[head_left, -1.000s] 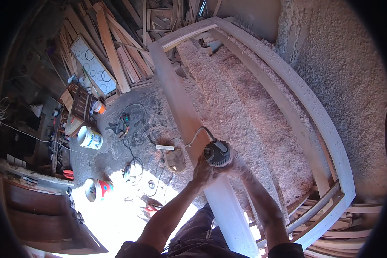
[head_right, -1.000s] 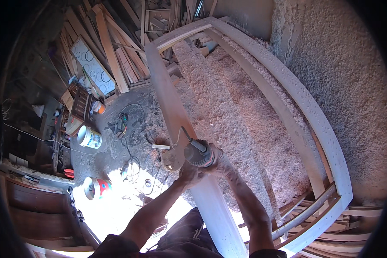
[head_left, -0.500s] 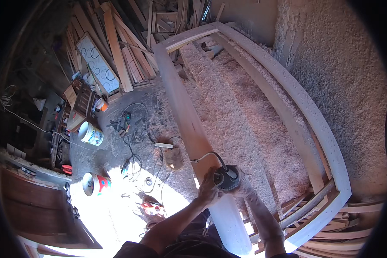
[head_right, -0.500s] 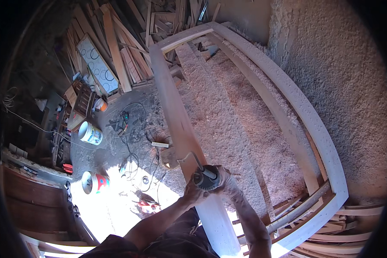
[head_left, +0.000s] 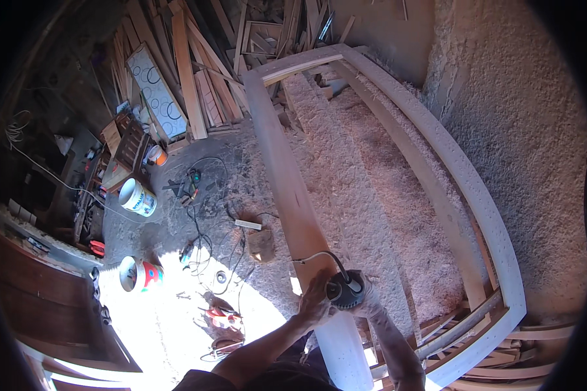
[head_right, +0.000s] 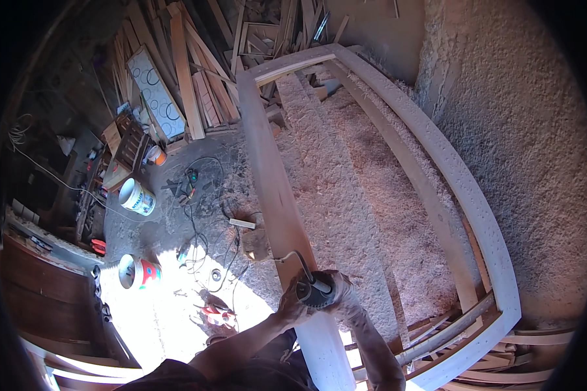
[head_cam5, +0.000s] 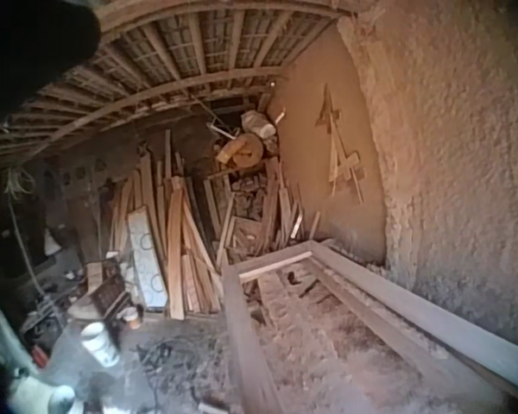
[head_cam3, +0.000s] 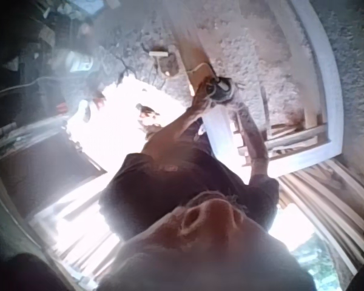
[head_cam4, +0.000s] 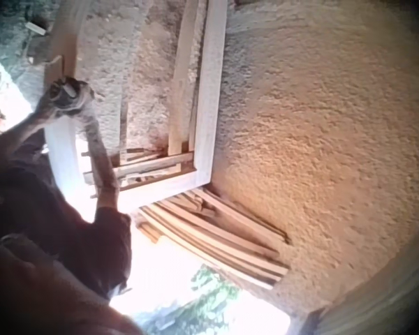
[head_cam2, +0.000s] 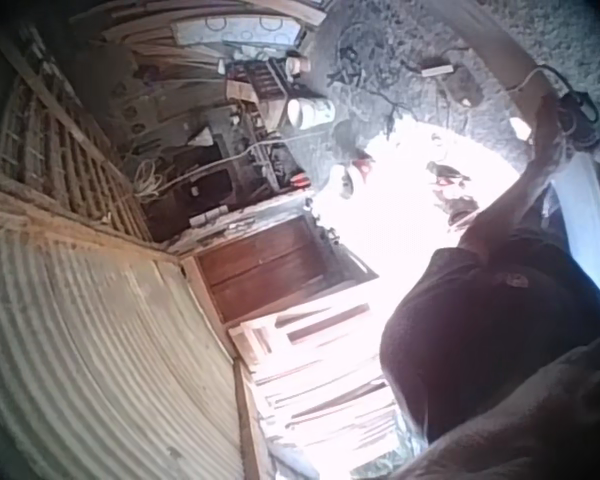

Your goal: The person uses a wood router to shape the edges of a wooden door frame, moving the tool steadily along the interior perimeter.

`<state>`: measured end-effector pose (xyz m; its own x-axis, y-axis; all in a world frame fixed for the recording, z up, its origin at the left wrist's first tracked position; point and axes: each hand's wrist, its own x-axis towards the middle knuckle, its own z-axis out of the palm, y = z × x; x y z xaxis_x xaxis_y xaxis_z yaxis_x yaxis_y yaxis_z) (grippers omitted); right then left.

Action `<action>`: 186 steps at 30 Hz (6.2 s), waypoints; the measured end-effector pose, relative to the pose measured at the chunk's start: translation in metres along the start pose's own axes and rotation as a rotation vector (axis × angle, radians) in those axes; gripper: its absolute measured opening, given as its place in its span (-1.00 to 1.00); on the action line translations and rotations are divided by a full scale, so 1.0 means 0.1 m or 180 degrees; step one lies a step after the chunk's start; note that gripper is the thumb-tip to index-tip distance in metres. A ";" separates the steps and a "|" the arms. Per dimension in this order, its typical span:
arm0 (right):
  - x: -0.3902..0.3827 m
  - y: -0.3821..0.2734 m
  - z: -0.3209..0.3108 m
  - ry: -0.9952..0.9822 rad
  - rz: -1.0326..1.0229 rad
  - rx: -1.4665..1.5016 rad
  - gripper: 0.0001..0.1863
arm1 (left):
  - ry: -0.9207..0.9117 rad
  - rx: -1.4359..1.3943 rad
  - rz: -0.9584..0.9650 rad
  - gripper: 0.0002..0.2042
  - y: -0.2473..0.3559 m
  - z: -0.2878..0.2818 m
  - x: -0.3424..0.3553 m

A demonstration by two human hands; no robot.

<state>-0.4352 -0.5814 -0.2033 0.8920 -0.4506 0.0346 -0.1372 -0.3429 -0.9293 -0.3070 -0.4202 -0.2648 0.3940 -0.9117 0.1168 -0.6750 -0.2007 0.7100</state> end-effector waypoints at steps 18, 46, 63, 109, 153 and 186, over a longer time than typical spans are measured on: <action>0.66 -0.10 0.09 -0.0040 -0.0280 0.0063 -0.01 | 0.0045 -0.1016 -0.0260 -0.08 -0.53 -0.10 0.37; 1.79 0.07 0.16 0.0078 -0.0210 0.0704 -0.01 | -0.0004 -0.2437 -0.0556 -0.14 -1.16 -0.56 1.28; 2.65 0.13 0.20 -0.0102 -0.0200 0.0453 0.14 | -0.0509 0.1190 0.0143 -0.15 -1.09 -1.35 1.95; 0.55 -0.07 0.09 0.0172 -0.0330 0.0365 0.01 | -0.0772 0.0393 -0.0117 -0.14 -0.23 -0.38 0.44; -2.25 -0.42 -0.29 -0.0022 -0.0380 -0.0291 -0.06 | -0.0075 -0.2438 -0.0940 0.01 0.68 1.46 -1.89; -1.36 -0.19 -0.20 -0.0191 -0.0210 -0.0084 0.05 | -0.0173 -0.0657 -0.1004 -0.39 0.77 0.60 -1.09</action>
<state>-0.5627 -0.5305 -0.1832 0.9236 -0.3765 0.0726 -0.0879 -0.3921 -0.9157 -0.4395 -0.3575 -0.2648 0.5249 -0.8354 -0.1628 -0.3838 -0.4031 0.8308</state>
